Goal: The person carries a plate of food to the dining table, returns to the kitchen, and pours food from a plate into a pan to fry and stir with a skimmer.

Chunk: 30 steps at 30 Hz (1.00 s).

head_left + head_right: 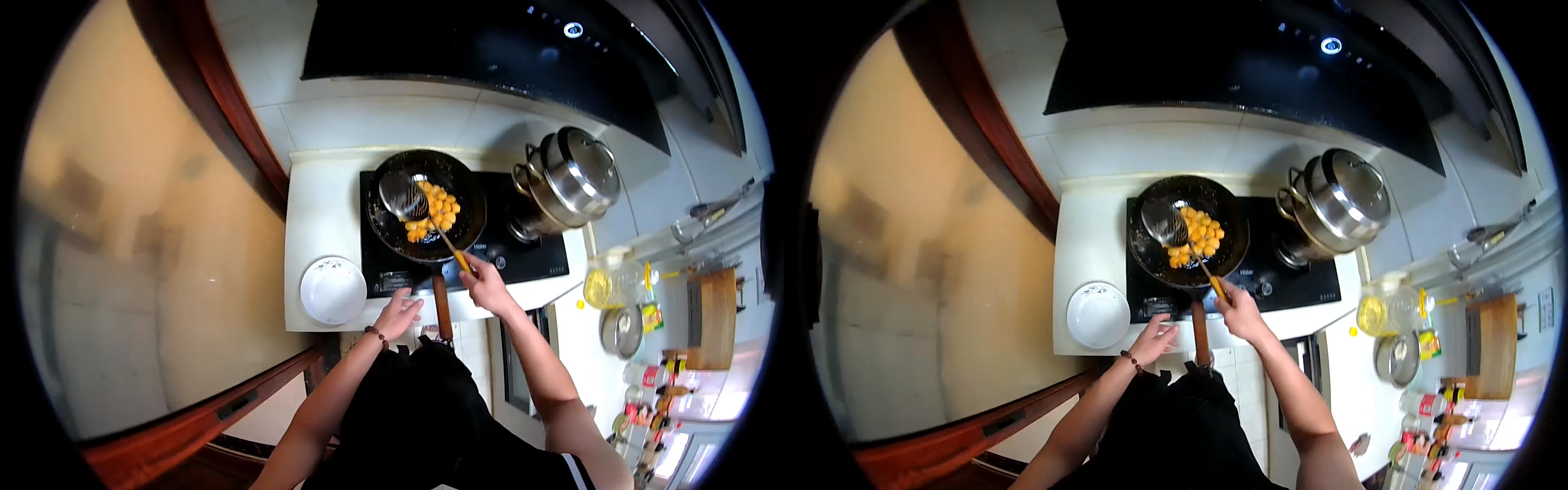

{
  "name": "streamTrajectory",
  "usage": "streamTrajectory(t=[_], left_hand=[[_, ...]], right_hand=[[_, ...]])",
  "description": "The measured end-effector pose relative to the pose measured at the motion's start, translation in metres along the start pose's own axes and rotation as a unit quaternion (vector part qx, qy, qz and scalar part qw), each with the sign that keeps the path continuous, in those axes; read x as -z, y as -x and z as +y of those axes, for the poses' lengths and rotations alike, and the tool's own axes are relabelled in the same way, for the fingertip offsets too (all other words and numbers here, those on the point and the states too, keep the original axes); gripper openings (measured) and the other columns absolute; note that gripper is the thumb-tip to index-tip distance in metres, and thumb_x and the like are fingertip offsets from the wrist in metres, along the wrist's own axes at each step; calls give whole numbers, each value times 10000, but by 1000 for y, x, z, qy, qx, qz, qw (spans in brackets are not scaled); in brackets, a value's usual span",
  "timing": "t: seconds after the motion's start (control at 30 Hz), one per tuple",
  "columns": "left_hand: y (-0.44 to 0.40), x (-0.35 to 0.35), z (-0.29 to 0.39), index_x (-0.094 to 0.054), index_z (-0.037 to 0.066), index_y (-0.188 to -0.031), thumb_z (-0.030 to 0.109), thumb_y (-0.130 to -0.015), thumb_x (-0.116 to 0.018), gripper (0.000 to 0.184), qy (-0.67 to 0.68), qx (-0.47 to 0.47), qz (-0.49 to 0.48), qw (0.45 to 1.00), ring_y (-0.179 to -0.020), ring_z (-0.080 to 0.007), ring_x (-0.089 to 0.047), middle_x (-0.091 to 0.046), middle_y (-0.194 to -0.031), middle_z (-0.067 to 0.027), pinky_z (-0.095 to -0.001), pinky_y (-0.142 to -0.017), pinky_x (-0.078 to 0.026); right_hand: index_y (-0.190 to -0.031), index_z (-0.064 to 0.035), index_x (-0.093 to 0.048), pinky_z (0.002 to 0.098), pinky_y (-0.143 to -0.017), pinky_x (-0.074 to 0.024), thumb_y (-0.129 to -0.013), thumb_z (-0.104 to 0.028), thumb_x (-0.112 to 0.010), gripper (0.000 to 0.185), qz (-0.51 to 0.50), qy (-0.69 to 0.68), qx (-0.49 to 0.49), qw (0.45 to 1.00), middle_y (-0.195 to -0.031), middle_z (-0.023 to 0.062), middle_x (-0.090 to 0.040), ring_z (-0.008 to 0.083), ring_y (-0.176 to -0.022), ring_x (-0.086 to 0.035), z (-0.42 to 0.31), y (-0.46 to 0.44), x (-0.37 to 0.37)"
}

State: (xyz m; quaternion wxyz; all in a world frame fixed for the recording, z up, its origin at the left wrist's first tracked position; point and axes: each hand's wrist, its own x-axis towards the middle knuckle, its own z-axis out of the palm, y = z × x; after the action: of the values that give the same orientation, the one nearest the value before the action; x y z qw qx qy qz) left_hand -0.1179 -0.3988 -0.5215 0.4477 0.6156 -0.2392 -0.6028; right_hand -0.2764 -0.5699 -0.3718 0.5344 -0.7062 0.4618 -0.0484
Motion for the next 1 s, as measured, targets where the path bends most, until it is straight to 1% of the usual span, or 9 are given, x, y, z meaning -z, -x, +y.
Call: streamTrajectory(t=[0.1, 0.13, 0.17, 0.33, 0.37, 0.5, 0.93, 0.97, 1.0], left_hand=[[6, 7, 3, -323, 53, -1453, 341, -1000, -622, 614, -13, 4, -25, 1000, -964, -213, -692, -568, -1233, -173, -331, -777, -565], [6, 8, -1, -323, 53, -1453, 341, -1000, -622, 614, -15, 6, -34, 999, -964, -213, -692, -568, -1233, -173, -331, -777, -565], [4, 8, -7, -327, 54, -1448, 339, -1000, -621, 607, -18, 6, -42, 999, -960, -212, -693, -571, -1228, -172, -329, -775, -564], [-6, 0, -13, -281, 2, -1494, 415, -975, -634, 751, -14, 0, -85, 996, -915, -200, -715, -612, -1240, -182, -293, -696, -556], [-9, -2, -12, -281, 2, -1494, 415, -975, -634, 751, -16, -4, -89, 996, -915, -200, -715, -612, -1240, -182, -293, -696, -556], [-7, -9, 7, -292, 21, -1483, 376, -992, -621, 689, -43, 13, -104, 994, -937, -203, -706, -593, -1242, -167, -303, -740, -557], [-14, -32, 26, -338, 20, -1459, 347, -991, -636, 644, -22, 1, -16, 1000, -960, -207, -680, -594, -1209, -155, -322, -767, -568], [-16, -36, 22, -340, 24, -1459, 351, -989, -638, 646, -39, 2, -5, 999, -975, -208, -671, -589, -1213, -158, -328, -774, -572], [-15, -42, 26, -341, 27, -1459, 355, -988, -640, 647, -55, 3, 6, 998, -991, -210, -662, -584, -1217, -160, -335, -781, -576]], right_hand=[[-1430, 25, -487, 271, -566, -444, -955, -67, -606, 499, 51, -45, 31, 997, -825, 48, -624, 89, -595, -485, -9, 9, -7], [-1433, 30, -480, 272, -639, -471, -961, -70, -605, 498, 57, -63, -26, 996, -888, 75, -631, 106, -681, -522, -22, 20, -4], [-1435, 31, -476, 275, -696, -486, -963, -71, -605, 500, 92, -44, 11, 995, -935, 95, -647, 121, -736, -547, -15, 21, -4], [-1441, 22, -465, 337, -932, -500, -957, -66, -598, 509, 213, 40, 74, 973, -1217, 244, -669, 266, -1092, -677, 11, 11, 7], [-1435, 18, -468, 381, -948, -502, -943, -54, -594, 512, 222, 71, 54, 971, -1226, 295, -640, 373, -1145, -654, 9, 13, 10], [-1418, 18, -474, 440, -924, -516, -925, -41, -577, 508, 258, 152, 79, 951, -1151, 331, -630, 462, -1090, -617, 20, 5, 0], [-1440, -5, -468, 414, -959, -499, -945, -73, -574, 511, 198, 50, 110, 973, -1212, 296, -637, 421, -1143, -628, 55, -33, 29], [-1448, 21, -450, 333, -978, -481, -959, -58, -588, 514, 174, 64, 86, 979, -1263, 264, -640, 315, -1178, -649, 55, -42, 38], [-1448, 21, -450, 333, -978, -481, -959, -58, -588, 514, 166, 61, 93, 980, -1263, 264, -640, 315, -1178, -649, 57, -46, 42]])
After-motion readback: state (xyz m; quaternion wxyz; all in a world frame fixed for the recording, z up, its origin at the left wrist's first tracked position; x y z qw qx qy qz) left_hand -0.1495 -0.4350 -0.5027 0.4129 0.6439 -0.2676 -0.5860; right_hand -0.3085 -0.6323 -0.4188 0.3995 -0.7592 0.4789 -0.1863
